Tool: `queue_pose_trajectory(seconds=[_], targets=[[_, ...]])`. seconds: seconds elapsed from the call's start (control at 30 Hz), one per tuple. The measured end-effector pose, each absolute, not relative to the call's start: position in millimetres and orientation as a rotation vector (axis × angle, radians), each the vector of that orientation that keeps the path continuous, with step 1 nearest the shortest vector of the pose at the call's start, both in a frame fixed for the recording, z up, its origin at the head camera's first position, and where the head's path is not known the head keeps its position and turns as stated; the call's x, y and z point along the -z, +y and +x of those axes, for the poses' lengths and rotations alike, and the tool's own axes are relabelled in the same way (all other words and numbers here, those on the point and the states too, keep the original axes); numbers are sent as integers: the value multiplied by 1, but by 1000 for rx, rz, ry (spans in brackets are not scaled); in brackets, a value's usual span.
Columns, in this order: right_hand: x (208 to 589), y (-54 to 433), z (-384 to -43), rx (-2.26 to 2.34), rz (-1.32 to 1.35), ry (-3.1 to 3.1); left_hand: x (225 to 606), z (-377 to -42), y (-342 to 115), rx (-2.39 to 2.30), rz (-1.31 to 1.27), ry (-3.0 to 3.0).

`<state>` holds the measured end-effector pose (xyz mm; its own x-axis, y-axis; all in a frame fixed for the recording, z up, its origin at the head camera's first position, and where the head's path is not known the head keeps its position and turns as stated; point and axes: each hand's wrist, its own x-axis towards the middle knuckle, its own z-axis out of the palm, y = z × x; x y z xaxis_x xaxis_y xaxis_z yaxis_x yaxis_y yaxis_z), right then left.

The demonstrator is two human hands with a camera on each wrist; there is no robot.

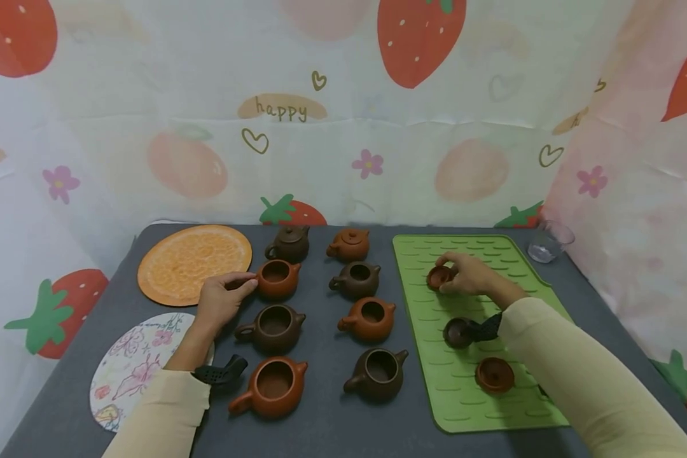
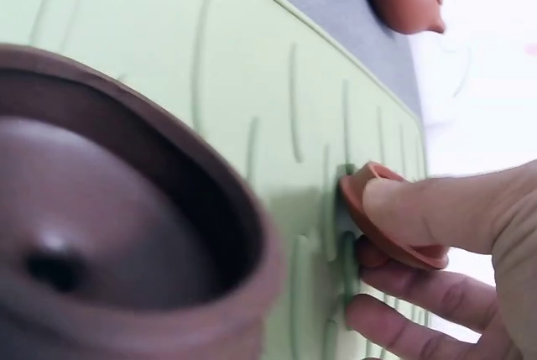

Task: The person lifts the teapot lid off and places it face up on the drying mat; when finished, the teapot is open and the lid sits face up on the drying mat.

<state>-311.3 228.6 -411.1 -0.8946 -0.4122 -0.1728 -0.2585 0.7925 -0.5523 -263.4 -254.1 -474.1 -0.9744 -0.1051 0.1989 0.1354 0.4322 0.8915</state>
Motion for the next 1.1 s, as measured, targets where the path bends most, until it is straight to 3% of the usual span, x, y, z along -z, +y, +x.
queue_pose_trajectory(seconds=[0.6, 1.1], targets=[[393, 237, -315, 885, -511, 2630, 418, -260, -246, 1409, -183, -2395], [349, 200, -331, 975, -607, 2753, 383, -285, -188, 1468, -400, -2285]])
